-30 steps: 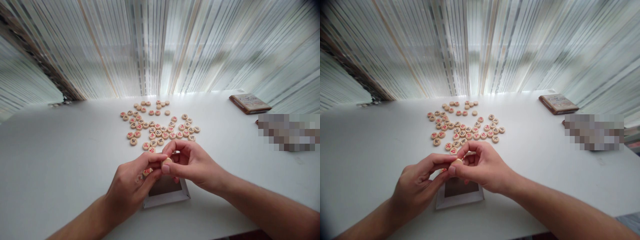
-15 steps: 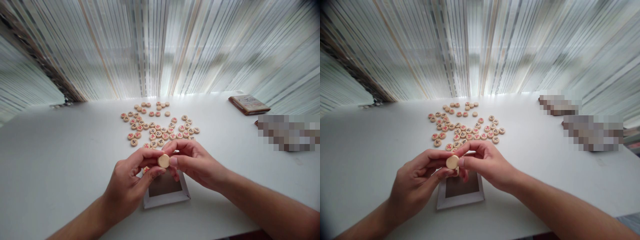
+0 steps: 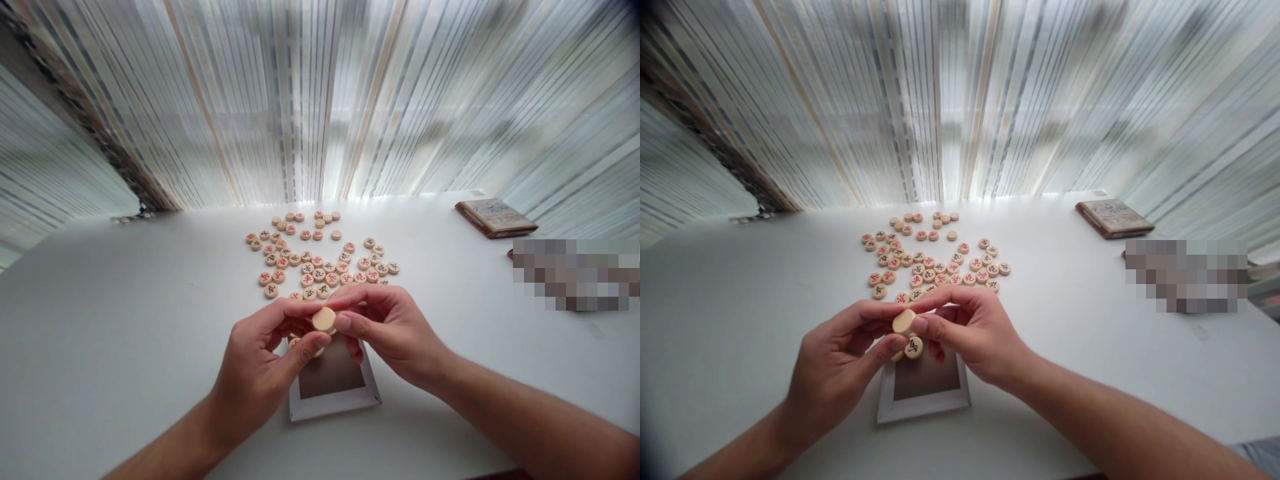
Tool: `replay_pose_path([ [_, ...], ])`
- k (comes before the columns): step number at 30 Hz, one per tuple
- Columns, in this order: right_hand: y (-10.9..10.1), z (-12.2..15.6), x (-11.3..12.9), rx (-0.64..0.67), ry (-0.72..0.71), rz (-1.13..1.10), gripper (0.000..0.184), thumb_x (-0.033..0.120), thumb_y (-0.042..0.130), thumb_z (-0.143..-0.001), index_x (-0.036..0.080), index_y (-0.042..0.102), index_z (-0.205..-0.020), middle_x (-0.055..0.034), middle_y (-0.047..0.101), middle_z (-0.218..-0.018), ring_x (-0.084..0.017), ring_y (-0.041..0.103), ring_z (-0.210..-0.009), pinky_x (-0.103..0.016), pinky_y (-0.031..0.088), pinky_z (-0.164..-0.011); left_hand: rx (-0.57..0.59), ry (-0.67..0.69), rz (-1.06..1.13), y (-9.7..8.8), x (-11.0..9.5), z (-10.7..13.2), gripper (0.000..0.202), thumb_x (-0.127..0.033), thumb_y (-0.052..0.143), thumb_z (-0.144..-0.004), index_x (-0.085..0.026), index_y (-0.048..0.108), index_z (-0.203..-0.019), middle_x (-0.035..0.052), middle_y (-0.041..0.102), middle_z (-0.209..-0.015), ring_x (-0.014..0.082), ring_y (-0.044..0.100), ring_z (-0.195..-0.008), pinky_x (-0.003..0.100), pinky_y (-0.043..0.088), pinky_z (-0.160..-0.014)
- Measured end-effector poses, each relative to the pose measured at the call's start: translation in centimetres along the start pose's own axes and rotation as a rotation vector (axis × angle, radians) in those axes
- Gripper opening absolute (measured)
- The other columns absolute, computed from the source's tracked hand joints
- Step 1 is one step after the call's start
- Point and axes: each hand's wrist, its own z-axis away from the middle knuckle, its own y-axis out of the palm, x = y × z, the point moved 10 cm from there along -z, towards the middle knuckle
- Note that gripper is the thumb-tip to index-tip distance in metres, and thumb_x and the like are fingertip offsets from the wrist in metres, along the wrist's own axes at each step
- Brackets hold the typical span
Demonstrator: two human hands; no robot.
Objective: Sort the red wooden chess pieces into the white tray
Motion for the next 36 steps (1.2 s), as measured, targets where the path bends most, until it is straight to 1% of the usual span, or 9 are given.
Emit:
replay_pose_path([
  [3,-0.3,0.4,1.0,-0.053,-0.119,0.118,0.008,0.022,0.089,-0.089,0.021,0.086,-0.096,-0.0026,0.077,-0.081,-0.009,0.066,-0.054,-0.02,0.056,-0.048,-0.009,0.074,-0.123,-0.2,-0.5,0.1,0.027,-0.017,0.083,-0.092,-0.026,0.085,-0.117,0.0027,0.085,-0.104,0.0146,0.08,-0.085,0.019,0.067,-0.076],
  [7,0.0,1.6,4.1,-0.129,-0.431,0.5,0.01,0.014,0.087,-0.089,0.02,0.084,-0.095,-0.0051,0.078,-0.088,-0.014,0.074,-0.07,-0.022,0.061,-0.058,-0.024,0.065,-0.232,0.0,-0.5,0.3,0.031,-0.018,0.082,-0.092,-0.022,0.085,-0.123,0.0061,0.087,-0.107,0.0187,0.083,-0.091,0.024,0.068,-0.087],
  [10,1.6,2.7,5.8,-0.107,-0.66,0.803,0.011,0.009,0.084,-0.091,0.017,0.083,-0.098,-0.0083,0.08,-0.092,-0.016,0.077,-0.082,-0.024,0.064,-0.072,0.002,-0.033,-0.154,0.7,0.1,0.3,0.032,-0.022,0.078,-0.096,-0.019,0.083,-0.127,0.0071,0.088,-0.105,0.0196,0.084,-0.088,0.025,0.07,-0.085],
  [13,2.6,3.2,6.2,-0.061,-0.767,0.932,0.017,0.004,0.079,-0.093,0.014,0.082,-0.106,-0.0122,0.08,-0.099,-0.017,0.078,-0.088,-0.025,0.066,-0.081,0.017,-0.144,0.018,1.3,0.9,0.2,0.035,-0.024,0.074,-0.099,-0.021,0.08,-0.134,0.006,0.088,-0.107,0.0167,0.082,-0.079,0.023,0.071,-0.076],
  [20,3.4,3.3,6.0,-0.011,-0.82,0.983,0.018,0.007,0.08,-0.093,0.011,0.08,-0.11,-0.0149,0.08,-0.102,-0.018,0.079,-0.091,-0.026,0.066,-0.082,0.01,-0.29,0.205,1.3,2.0,0.2,0.036,-0.035,0.078,-0.1,-0.022,0.081,-0.133,0.0069,0.087,-0.115,0.0193,0.084,-0.093,0.025,0.07,-0.087],
  [25,3.4,3.3,6.1,-0.057,-0.779,1.051,0.021,0.01,0.08,-0.093,0.018,0.077,-0.112,-0.0112,0.08,-0.101,-0.02,0.078,-0.085,-0.029,0.066,-0.078,-0.025,-0.301,0.227,1.1,1.8,0.2,0.035,-0.03,0.081,-0.096,-0.019,0.083,-0.129,0.0068,0.088,-0.108,0.0204,0.085,-0.087,0.03,0.071,-0.089],
  [28,3.5,3.3,6.2,-0.066,-0.747,1.097,0.019,0.013,0.079,-0.094,0.021,0.075,-0.11,-0.0089,0.079,-0.098,-0.02,0.076,-0.085,-0.03,0.065,-0.078,-0.031,-0.28,0.162,1.1,1.4,0.2,0.033,-0.028,0.08,-0.095,-0.016,0.083,-0.126,0.008,0.088,-0.106,0.0217,0.085,-0.085,0.032,0.072,-0.087],
  [31,3.7,3.3,6.4,-0.041,-0.732,1.131,0.014,0.013,0.075,-0.094,0.022,0.073,-0.105,-0.0074,0.076,-0.094,-0.019,0.073,-0.081,-0.03,0.061,-0.074,-0.047,-0.222,0.078,0.4,0.9,0.0,0.032,-0.03,0.078,-0.096,-0.016,0.082,-0.125,0.0097,0.087,-0.108,0.0242,0.085,-0.093,0.031,0.072,-0.085],
  [36,3.6,2.0,5.0,0.154,-0.522,1.228,0.01,0.012,0.071,-0.088,0.019,0.069,-0.094,-0.0024,0.068,-0.08,-0.016,0.062,-0.072,-0.028,0.05,-0.067,-0.16,-0.053,-0.113,-2.7,0.1,-1.1,0.029,-0.036,0.069,-0.103,-0.018,0.077,-0.124,0.0091,0.083,-0.116,0.022,0.081,-0.102,0.032,0.066,-0.095],
])
